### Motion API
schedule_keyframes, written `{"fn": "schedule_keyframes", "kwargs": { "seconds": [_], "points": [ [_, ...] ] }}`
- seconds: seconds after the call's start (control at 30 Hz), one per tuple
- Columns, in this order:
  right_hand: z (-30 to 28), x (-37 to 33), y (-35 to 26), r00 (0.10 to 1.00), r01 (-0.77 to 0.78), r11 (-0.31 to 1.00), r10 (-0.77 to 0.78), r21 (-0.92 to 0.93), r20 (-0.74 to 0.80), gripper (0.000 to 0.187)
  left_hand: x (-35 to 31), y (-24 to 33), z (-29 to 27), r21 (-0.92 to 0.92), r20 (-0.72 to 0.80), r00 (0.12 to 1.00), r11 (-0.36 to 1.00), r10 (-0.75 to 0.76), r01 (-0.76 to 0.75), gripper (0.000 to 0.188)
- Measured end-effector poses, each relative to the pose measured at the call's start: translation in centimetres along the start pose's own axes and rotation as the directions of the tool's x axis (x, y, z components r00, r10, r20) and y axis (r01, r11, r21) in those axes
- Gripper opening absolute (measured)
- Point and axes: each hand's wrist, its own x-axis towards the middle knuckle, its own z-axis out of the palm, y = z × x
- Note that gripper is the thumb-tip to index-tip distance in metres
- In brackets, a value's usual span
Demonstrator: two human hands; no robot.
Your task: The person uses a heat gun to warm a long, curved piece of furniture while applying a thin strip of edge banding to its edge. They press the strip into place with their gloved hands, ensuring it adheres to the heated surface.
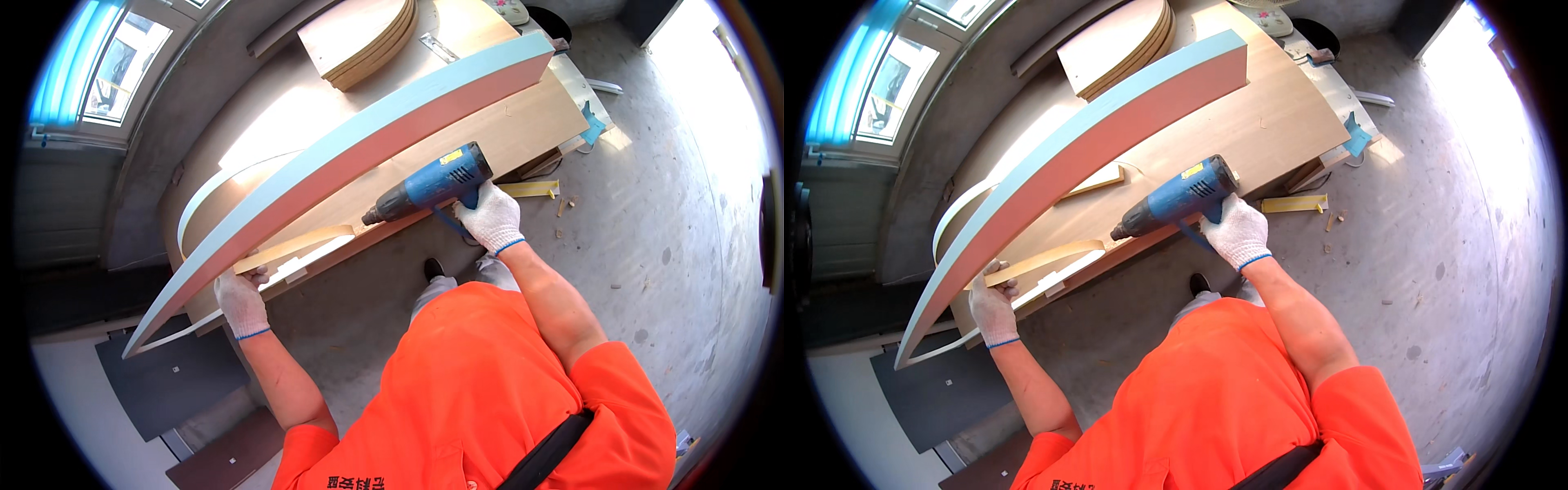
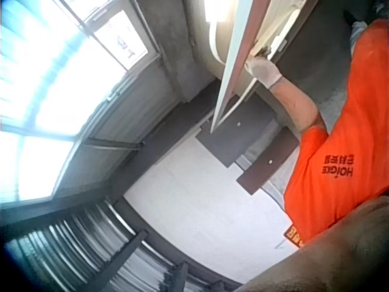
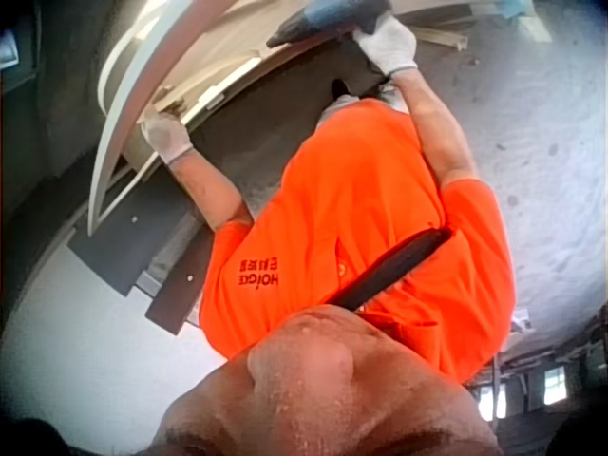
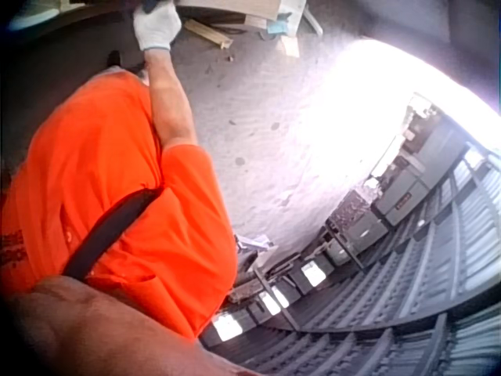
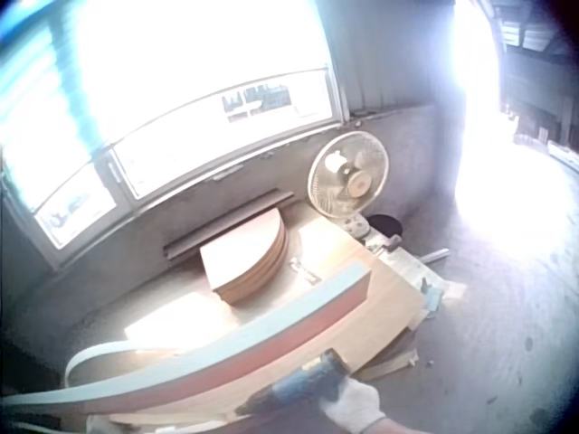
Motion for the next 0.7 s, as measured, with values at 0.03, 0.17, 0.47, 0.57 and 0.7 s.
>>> {"fn": "schedule_keyframes", "kwargs": {
  "seconds": [0.03,0.17,0.47,0.57,0.7],
  "points": [
    [-0.1,-0.1,-0.3,1.0,-0.002,1.0,0.002,0.016,0.009,0.045,0.0,0.0,-0.1,-0.002,0.002,1.0,1.0,-0.002,0.002,0.045],
    [-0.8,-0.4,-1.7,0.999,0.0,0.993,-0.004,0.117,0.034,0.047,-0.5,-0.2,0.2,-0.004,0.019,1.0,1.0,0.015,-0.015,0.044],
    [-2.5,-0.6,-3.7,0.998,0.058,0.986,-0.061,0.154,0.014,0.049,-0.4,-0.1,0.1,0.0,0.032,0.999,1.0,0.018,-0.018,0.045],
    [-1.2,-0.2,-1.9,0.998,0.067,0.996,-0.067,0.06,0.006,0.046,-0.1,0.2,-0.2,-0.002,0.034,0.999,1.0,0.021,-0.021,0.045],
    [0.3,-0.1,0.3,1.0,0.011,1.0,-0.011,-0.018,-0.002,0.048,-0.1,0.8,0.0,0.004,0.017,1.0,1.0,0.008,-0.008,0.045]
  ]
}}
